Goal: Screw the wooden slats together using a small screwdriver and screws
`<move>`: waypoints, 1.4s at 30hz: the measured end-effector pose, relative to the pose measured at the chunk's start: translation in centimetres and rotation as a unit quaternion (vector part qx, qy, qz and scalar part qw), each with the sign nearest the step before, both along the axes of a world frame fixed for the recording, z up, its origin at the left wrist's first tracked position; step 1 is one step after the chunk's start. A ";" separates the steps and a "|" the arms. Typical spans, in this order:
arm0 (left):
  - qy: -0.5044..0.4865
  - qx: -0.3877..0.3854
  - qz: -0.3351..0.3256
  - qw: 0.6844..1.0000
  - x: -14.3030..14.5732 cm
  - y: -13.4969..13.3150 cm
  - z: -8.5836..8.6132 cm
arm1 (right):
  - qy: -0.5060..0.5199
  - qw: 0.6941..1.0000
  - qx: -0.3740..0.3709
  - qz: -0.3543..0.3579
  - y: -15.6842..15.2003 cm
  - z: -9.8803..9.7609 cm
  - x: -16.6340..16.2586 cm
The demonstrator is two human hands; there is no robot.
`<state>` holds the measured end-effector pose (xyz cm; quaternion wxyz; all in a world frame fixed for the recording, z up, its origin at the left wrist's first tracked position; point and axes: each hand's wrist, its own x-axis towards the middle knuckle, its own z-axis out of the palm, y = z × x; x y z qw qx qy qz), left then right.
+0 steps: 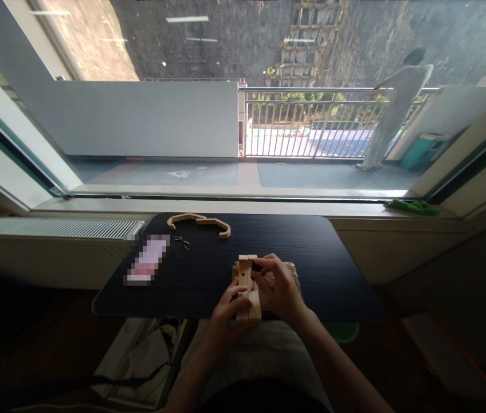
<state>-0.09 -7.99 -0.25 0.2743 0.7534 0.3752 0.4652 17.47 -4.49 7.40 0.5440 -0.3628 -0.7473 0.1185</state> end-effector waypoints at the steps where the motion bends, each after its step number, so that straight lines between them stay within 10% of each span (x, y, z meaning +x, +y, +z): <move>1: -0.003 0.002 -0.001 1.000 0.0 0.0 -0.1 | -0.001 1.000 -0.002 -0.001 0.0 0.0 0.0; 42: 0.006 0.104 -0.007 0.995 0.1 0.7 0.7 | 0.016 0.999 0.032 0.002 0.0 0.1 -0.6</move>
